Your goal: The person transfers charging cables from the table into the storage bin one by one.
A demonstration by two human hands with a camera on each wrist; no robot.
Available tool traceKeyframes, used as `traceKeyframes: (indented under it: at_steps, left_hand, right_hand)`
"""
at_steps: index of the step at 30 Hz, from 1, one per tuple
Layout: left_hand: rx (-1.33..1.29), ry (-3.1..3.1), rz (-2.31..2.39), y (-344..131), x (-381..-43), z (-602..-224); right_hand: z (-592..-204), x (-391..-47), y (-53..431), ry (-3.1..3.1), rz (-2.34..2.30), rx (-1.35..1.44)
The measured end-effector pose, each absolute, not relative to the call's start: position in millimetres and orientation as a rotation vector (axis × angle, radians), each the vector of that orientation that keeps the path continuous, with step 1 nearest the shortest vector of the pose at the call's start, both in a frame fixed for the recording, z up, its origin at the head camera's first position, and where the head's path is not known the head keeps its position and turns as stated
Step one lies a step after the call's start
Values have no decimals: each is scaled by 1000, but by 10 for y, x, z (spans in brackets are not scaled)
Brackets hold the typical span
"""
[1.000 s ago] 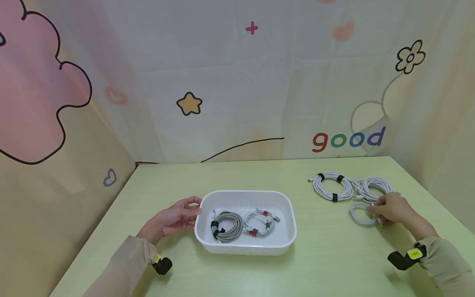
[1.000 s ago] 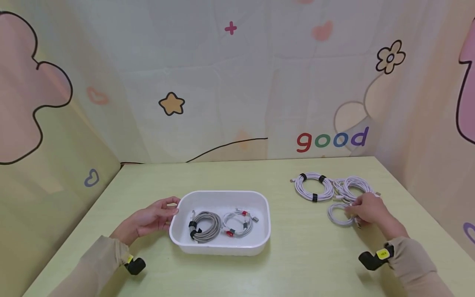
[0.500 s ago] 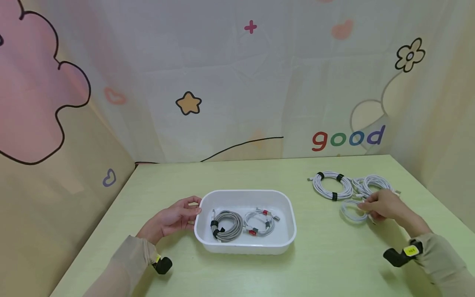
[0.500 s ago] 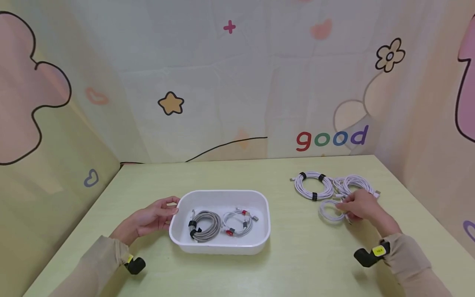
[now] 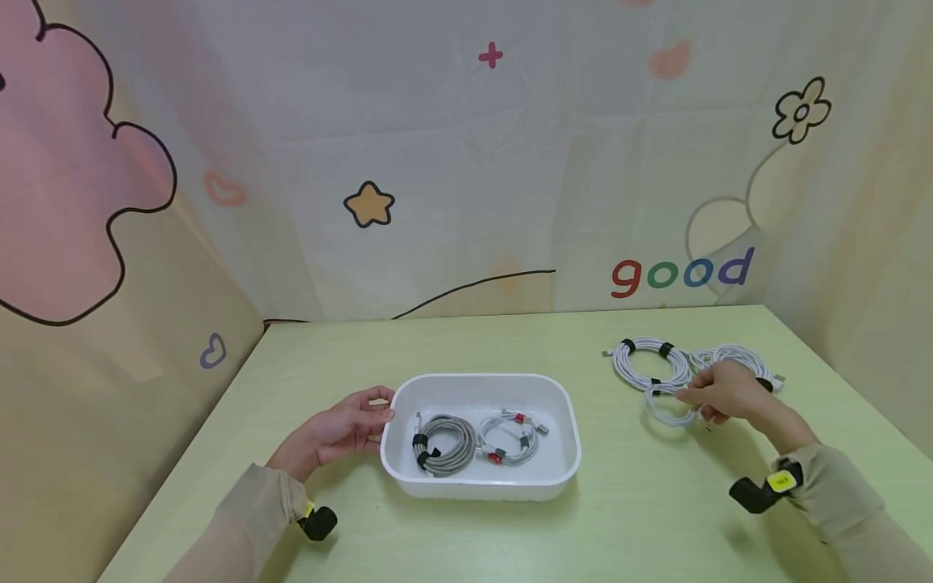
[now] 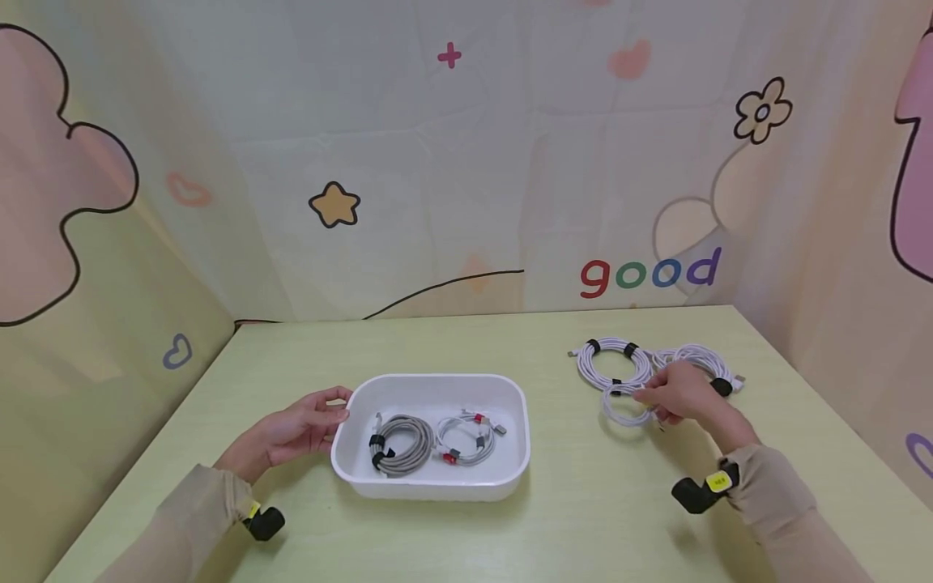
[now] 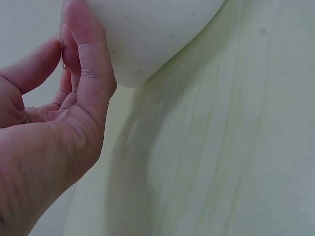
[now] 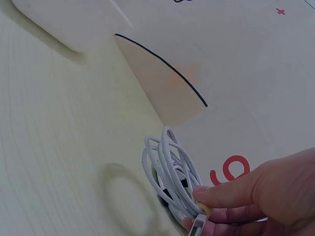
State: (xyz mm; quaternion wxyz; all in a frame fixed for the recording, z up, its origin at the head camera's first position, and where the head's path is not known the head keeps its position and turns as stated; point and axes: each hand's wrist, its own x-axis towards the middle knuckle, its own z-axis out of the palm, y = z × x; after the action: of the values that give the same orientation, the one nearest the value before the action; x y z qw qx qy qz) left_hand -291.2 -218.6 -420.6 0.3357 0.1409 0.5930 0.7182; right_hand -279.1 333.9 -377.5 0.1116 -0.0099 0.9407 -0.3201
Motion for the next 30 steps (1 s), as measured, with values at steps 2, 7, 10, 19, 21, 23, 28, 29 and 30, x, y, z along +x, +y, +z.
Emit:
traceKeyframes:
  at_steps: [2, 7, 10, 19, 21, 23, 28, 29, 30]
  left_hand:
    - [370, 1547, 1873, -2188, -2914, -4211]
    - [370, 1558, 1871, -2184, -2914, -4218]
    - [368, 1563, 1870, -2182, -2912, -4218]
    - [368, 1573, 1869, -2183, -2904, -4211]
    - [369, 1571, 1869, -2184, -2905, -4214]
    - [368, 1568, 1868, -2183, -2908, -4216]
    - [362, 1565, 1870, -2181, -2911, -4218]
    - [362, 1567, 1870, -2182, -2910, -4218]
    - [363, 1570, 1870, -2184, -2910, -4217]
  right_hand:
    - [-3765, -2804, 3306, 2759, -931, -32]
    - [-3732, -2826, 3233, 2749, -916, -58]
    - [-3700, -2821, 3194, 2749, -923, -80]
    - [-3580, -2806, 3025, 2732, -959, -158]
    - [-3557, -2811, 2977, 2727, -963, -163]
    - [-3536, -2812, 2936, 2727, -963, -186]
    - [-3478, -2814, 2818, 2733, -974, -246]
    - [-3463, -2815, 2790, 2732, -977, -256]
    - [-3448, -2816, 2761, 2730, -980, -265]
